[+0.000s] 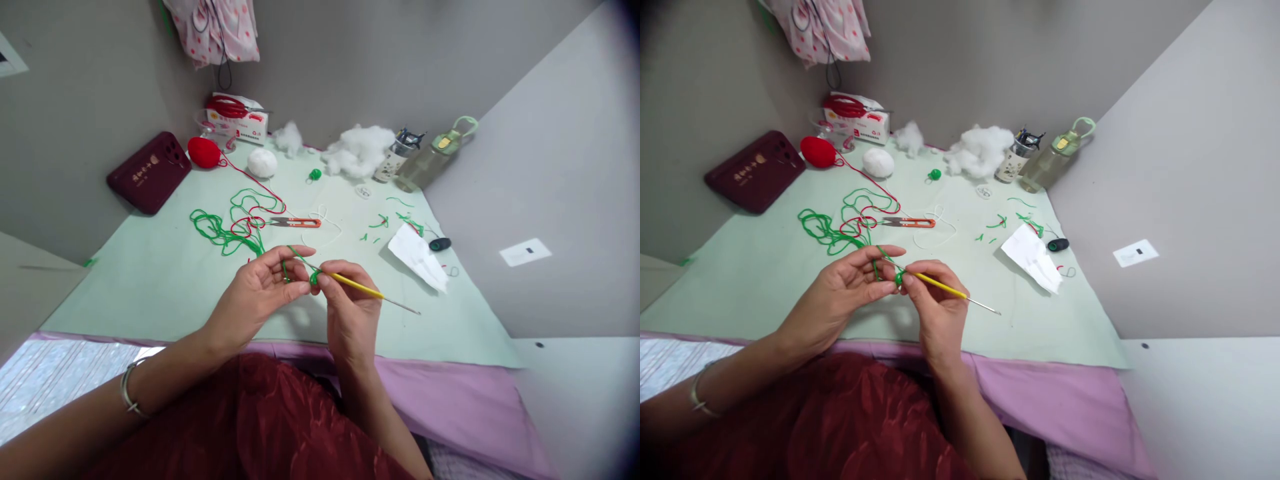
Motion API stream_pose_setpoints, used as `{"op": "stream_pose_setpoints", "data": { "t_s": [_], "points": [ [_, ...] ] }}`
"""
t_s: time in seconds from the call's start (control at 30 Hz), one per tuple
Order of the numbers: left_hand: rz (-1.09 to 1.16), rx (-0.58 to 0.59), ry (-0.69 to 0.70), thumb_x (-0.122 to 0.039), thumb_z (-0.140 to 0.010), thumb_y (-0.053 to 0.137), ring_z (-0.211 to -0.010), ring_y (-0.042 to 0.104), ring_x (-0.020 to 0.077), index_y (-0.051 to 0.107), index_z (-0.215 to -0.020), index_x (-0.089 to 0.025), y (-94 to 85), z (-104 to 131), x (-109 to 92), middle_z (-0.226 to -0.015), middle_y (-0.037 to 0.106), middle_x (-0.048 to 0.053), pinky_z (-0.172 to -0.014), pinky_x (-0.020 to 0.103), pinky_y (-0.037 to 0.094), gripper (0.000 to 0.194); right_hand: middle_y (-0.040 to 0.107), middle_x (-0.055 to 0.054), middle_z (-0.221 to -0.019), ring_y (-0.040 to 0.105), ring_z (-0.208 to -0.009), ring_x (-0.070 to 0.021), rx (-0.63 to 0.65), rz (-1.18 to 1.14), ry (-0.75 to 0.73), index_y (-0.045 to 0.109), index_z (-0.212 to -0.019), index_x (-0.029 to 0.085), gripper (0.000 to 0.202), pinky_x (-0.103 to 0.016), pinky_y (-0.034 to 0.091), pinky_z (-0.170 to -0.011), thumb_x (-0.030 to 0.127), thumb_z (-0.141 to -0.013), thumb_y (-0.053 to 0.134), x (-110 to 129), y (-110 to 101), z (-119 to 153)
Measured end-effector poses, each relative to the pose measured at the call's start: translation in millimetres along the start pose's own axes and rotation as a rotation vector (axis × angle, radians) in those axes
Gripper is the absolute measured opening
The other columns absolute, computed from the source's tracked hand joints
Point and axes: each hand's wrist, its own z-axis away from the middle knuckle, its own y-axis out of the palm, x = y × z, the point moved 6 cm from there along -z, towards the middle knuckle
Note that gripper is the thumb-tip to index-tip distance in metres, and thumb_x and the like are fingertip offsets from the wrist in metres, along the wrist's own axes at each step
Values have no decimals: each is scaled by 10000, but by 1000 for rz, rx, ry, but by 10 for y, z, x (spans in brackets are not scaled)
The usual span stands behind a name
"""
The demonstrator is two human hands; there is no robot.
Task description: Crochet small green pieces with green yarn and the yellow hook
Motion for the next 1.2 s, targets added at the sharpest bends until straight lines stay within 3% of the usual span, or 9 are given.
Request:
{"op": "stream_pose_setpoints", "data": {
  "t_s": [0.3, 0.5, 0.7, 0.93, 1.03, 1.2],
  "points": [
    [-27, -40, 48, -220, -855, 828, -881, 625, 124, 722, -1180, -223, 22, 34, -16, -886, 650, -26, -871, 240, 522, 342, 709, 0, -839, 677, -726, -134, -101, 104, -142, 773, -851, 248, 61, -272, 584, -651, 187, -844, 778, 99, 56, 83],
    [8, -59, 28, -239, -851, 822, -800, 652, 131, 727, -1165, -213, -2, 7, 22, -850, 647, -26, -855, 286, 553, 330, 697, 17, -794, 645, -654, -121, -79, 15, -60, 752, -872, 240, 41, -282, 576, -635, 229, -850, 784, 10, 64, 72],
    [-44, -107, 62, -189, -858, 795, -880, 654, 128, 725, -1151, -224, -7, 19, -10, -885, 647, -25, -872, 251, 549, 303, 720, 27, -789, 655, -681, -114, -120, -58, -7, 756, -863, 239, 76, -266, 566, -668, 203, -816, 803, -45, 74, 60],
    [-51, -65, 28, -218, -816, 849, -915, 634, 141, 713, -1202, -226, 16, 31, 32, -920, 674, -16, -882, 252, 516, 409, 715, 8, -842, 683, -816, -140, -178, 98, -222, 781, -847, 264, 147, -275, 577, -735, 118, -835, 768, 115, 110, 120],
    [-21, -84, 45, -232, -839, 840, -875, 618, 126, 743, -1170, -235, 0, 27, 43, -886, 660, -26, -863, 237, 503, 346, 703, 3, -849, 686, -821, -143, -157, 119, -246, 782, -857, 264, 157, -273, 577, -722, 110, -854, 754, 150, 141, 132],
    [43, -99, 34, -240, -896, 799, -831, 632, 103, 778, -1136, -259, -24, 14, 53, -862, 651, -36, -863, 234, 504, 242, 696, 17, -890, 700, -752, -130, 15, -29, -78, 769, -975, 278, 94, -295, 595, -717, 207, -923, 736, 22, 137, 81]
  ]
}}
